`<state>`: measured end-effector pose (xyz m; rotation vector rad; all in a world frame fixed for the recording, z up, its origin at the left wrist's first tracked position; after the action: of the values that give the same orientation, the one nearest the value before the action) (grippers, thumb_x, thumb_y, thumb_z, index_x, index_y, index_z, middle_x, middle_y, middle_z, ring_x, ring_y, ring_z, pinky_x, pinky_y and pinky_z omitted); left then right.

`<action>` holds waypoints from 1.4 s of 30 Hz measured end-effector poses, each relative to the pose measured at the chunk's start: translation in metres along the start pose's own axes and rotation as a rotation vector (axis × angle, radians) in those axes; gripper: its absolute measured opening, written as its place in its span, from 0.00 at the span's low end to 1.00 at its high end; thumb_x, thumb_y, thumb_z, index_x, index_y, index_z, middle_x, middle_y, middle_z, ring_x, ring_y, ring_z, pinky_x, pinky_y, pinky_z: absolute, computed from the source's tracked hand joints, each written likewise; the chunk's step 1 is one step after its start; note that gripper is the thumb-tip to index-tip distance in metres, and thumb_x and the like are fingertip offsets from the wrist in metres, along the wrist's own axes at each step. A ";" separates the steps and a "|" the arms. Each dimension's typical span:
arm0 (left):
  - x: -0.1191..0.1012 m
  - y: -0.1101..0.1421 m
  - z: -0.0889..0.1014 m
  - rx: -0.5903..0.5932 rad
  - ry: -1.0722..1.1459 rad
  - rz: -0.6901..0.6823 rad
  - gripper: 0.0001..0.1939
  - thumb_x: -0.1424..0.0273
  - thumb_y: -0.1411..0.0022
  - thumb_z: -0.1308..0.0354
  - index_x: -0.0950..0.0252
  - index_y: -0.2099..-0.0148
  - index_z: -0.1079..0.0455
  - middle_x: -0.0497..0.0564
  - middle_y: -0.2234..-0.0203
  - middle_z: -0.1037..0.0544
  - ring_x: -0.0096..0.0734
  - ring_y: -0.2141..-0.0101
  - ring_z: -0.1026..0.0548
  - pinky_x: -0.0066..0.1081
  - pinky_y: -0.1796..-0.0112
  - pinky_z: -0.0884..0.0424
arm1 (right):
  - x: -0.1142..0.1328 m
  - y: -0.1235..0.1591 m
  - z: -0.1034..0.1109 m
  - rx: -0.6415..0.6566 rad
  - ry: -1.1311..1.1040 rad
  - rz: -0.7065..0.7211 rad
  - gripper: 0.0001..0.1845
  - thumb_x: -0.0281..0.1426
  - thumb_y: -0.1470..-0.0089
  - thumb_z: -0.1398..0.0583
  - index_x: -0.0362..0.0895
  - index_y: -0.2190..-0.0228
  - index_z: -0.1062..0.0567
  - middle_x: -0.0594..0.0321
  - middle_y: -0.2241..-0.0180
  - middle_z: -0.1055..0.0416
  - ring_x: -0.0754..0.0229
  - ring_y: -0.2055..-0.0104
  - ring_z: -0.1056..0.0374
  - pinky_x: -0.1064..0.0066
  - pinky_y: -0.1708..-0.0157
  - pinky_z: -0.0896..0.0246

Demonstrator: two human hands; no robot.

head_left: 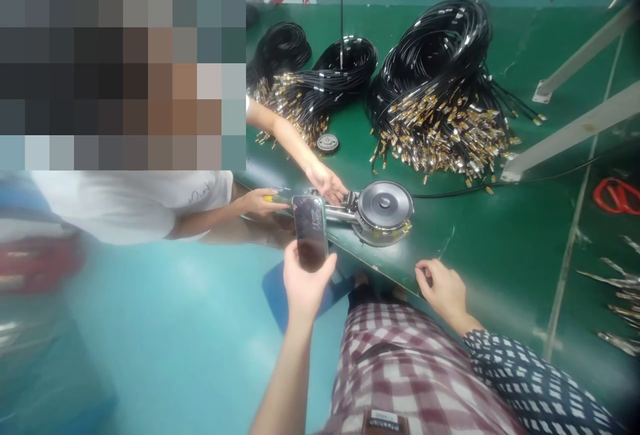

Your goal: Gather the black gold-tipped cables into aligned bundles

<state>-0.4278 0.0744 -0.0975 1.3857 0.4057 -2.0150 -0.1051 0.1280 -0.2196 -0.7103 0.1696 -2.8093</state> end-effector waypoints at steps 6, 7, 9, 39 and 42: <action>0.007 -0.007 -0.003 0.005 -0.015 -0.017 0.31 0.60 0.57 0.29 0.64 0.52 0.34 0.55 0.60 0.25 0.39 0.59 0.25 0.38 0.57 0.29 | 0.001 0.000 0.001 0.003 0.002 0.004 0.13 0.37 0.40 0.47 0.45 0.68 0.27 0.64 0.75 0.31 0.63 0.73 0.37 0.70 0.69 0.51; 0.008 -0.008 -0.003 0.001 -0.011 -0.017 0.31 0.60 0.57 0.29 0.64 0.52 0.34 0.55 0.60 0.25 0.39 0.59 0.25 0.38 0.57 0.29 | 0.002 0.000 0.001 0.004 0.003 0.004 0.13 0.37 0.40 0.48 0.45 0.68 0.27 0.64 0.75 0.31 0.63 0.73 0.37 0.70 0.69 0.51; 0.010 -0.009 -0.004 -0.001 -0.003 -0.014 0.31 0.60 0.57 0.29 0.64 0.53 0.34 0.55 0.61 0.25 0.39 0.60 0.25 0.38 0.58 0.29 | 0.003 0.000 0.001 0.004 0.009 0.006 0.14 0.37 0.40 0.48 0.44 0.68 0.27 0.64 0.75 0.32 0.63 0.73 0.37 0.70 0.69 0.51; 0.009 -0.020 -0.012 0.030 -0.013 -0.026 0.29 0.61 0.56 0.30 0.64 0.54 0.34 0.55 0.61 0.25 0.38 0.60 0.25 0.38 0.57 0.29 | 0.001 -0.002 0.001 0.011 0.006 -0.016 0.13 0.37 0.40 0.47 0.45 0.69 0.27 0.64 0.76 0.32 0.63 0.74 0.37 0.70 0.70 0.51; 0.007 -0.021 -0.012 0.032 -0.016 -0.037 0.29 0.60 0.56 0.30 0.64 0.53 0.34 0.55 0.61 0.25 0.38 0.60 0.25 0.38 0.57 0.29 | 0.002 -0.002 0.001 0.018 0.007 -0.019 0.13 0.37 0.40 0.47 0.45 0.69 0.27 0.65 0.76 0.32 0.63 0.74 0.37 0.70 0.70 0.52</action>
<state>-0.4350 0.0943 -0.1110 1.3901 0.3963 -2.0693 -0.1066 0.1298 -0.2172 -0.7015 0.1390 -2.8279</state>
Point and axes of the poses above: each hand's wrist, its own y-axis away from the middle knuckle, its own z-axis out of the back of the hand, x = y × z, the point moved 9 cm from there along -y, towards the middle knuckle
